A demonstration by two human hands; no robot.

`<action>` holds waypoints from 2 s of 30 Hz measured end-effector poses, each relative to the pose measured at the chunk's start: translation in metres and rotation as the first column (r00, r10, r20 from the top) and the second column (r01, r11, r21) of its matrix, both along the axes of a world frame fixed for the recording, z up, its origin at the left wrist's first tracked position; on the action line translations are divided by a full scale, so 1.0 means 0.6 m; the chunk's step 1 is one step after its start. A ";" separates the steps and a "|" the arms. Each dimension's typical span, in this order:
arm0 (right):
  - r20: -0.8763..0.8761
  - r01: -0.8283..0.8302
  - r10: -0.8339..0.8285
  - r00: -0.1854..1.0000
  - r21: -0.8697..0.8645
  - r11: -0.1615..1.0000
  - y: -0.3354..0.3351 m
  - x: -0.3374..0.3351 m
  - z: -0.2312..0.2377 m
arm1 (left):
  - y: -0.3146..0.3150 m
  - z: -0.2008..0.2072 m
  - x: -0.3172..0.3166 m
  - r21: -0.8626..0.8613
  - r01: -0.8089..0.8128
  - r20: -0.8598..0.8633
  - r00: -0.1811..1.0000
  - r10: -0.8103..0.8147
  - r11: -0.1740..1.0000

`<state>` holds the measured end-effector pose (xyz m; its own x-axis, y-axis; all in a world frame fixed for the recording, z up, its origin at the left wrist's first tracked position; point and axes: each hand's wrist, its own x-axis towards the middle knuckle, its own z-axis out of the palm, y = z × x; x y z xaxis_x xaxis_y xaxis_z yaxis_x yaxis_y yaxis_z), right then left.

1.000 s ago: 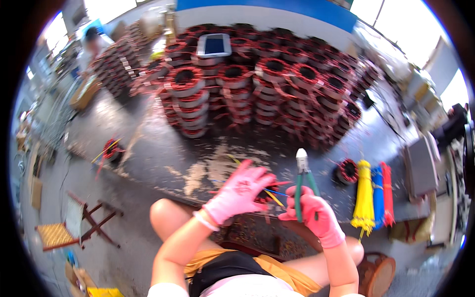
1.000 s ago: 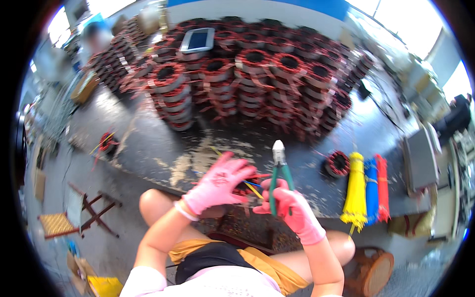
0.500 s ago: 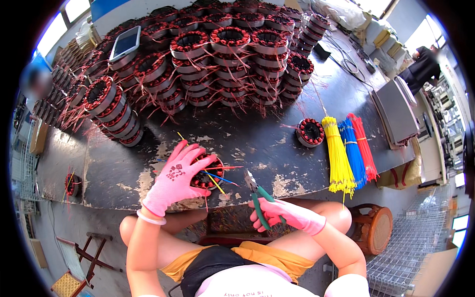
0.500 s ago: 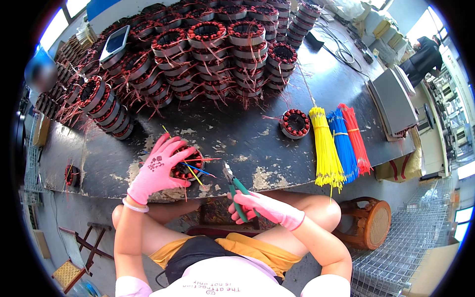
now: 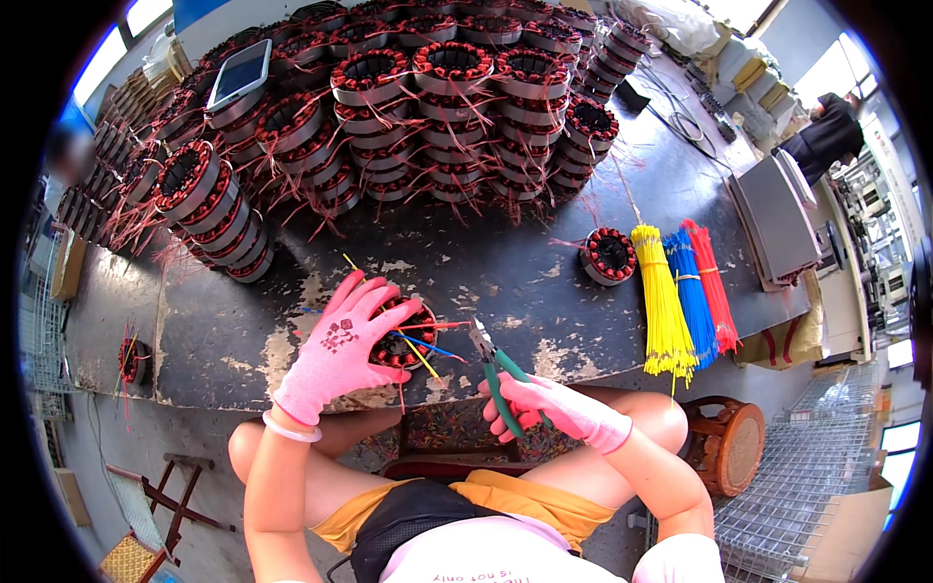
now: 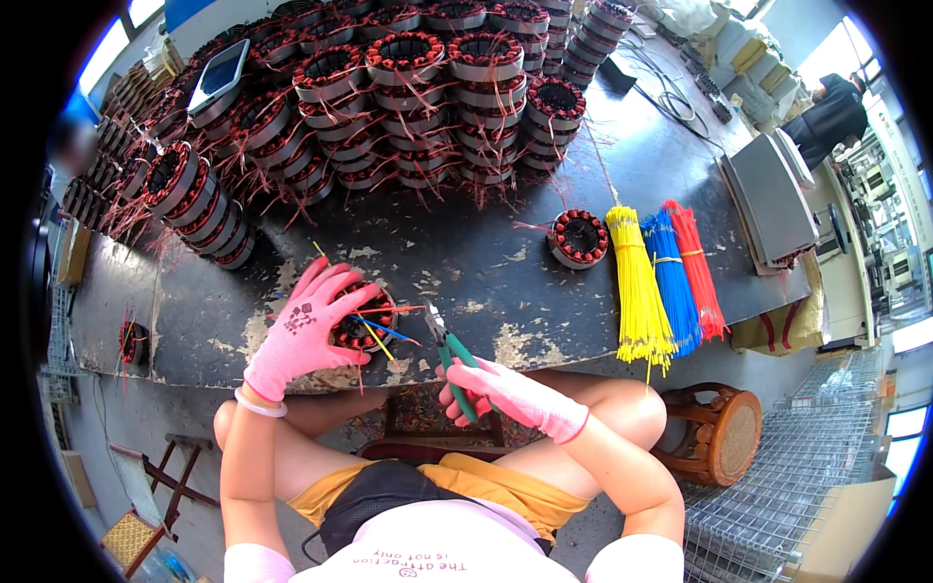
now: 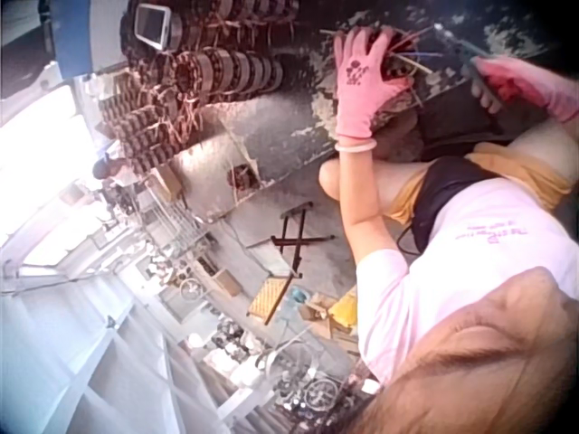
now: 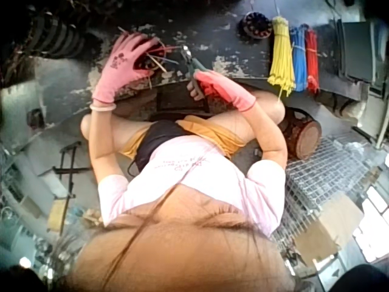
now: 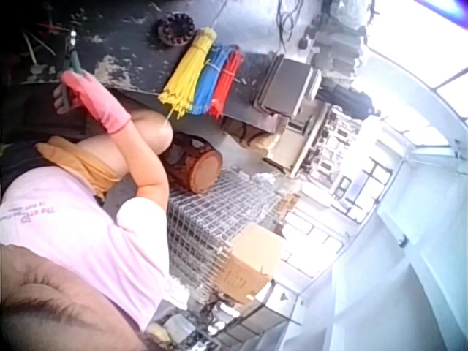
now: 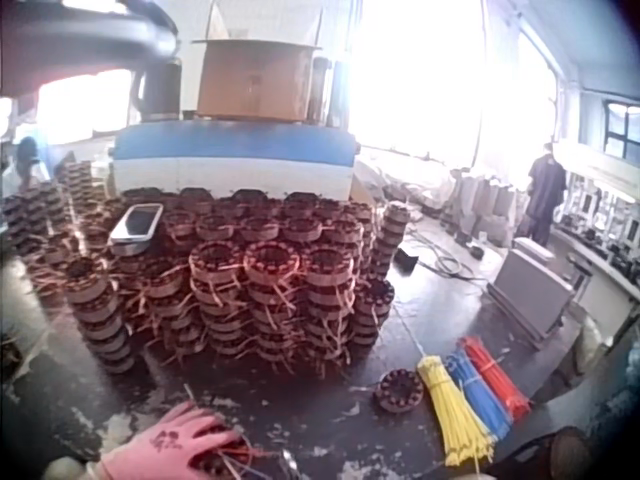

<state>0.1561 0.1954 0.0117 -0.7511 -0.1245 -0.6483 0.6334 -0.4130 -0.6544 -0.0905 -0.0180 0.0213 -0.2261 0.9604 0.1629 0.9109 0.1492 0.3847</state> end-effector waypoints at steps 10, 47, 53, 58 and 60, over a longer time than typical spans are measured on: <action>-0.060 0.102 -0.097 0.993 0.090 0.991 0.003 -0.013 -0.006 | 0.000 0.000 0.032 -0.036 -0.139 -0.118 0.984 0.134 0.990; 0.002 -0.111 0.111 0.994 0.002 0.994 0.020 0.002 -0.005 | -0.016 -0.018 0.077 -0.046 -0.394 -0.019 0.919 0.394 0.918; 0.011 -0.116 0.116 0.993 0.005 0.993 0.017 -0.025 -0.007 | -0.014 -0.006 0.064 -0.061 -0.346 0.018 0.938 0.347 0.936; -0.013 -0.053 0.053 0.998 0.054 0.997 0.010 -0.033 -0.003 | -0.014 -0.010 0.062 -0.038 -0.341 0.023 0.939 0.342 0.939; -0.038 -0.024 0.028 0.999 0.107 0.994 0.008 -0.035 -0.009 | -0.015 -0.014 0.062 -0.013 -0.336 0.020 0.942 0.336 0.942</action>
<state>0.1352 0.1999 0.0062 -0.7735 -0.0761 -0.6292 0.6161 -0.3236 -0.7182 -0.0534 -0.0272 0.0126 -0.5396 0.8292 0.1460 0.7985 0.4490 0.4010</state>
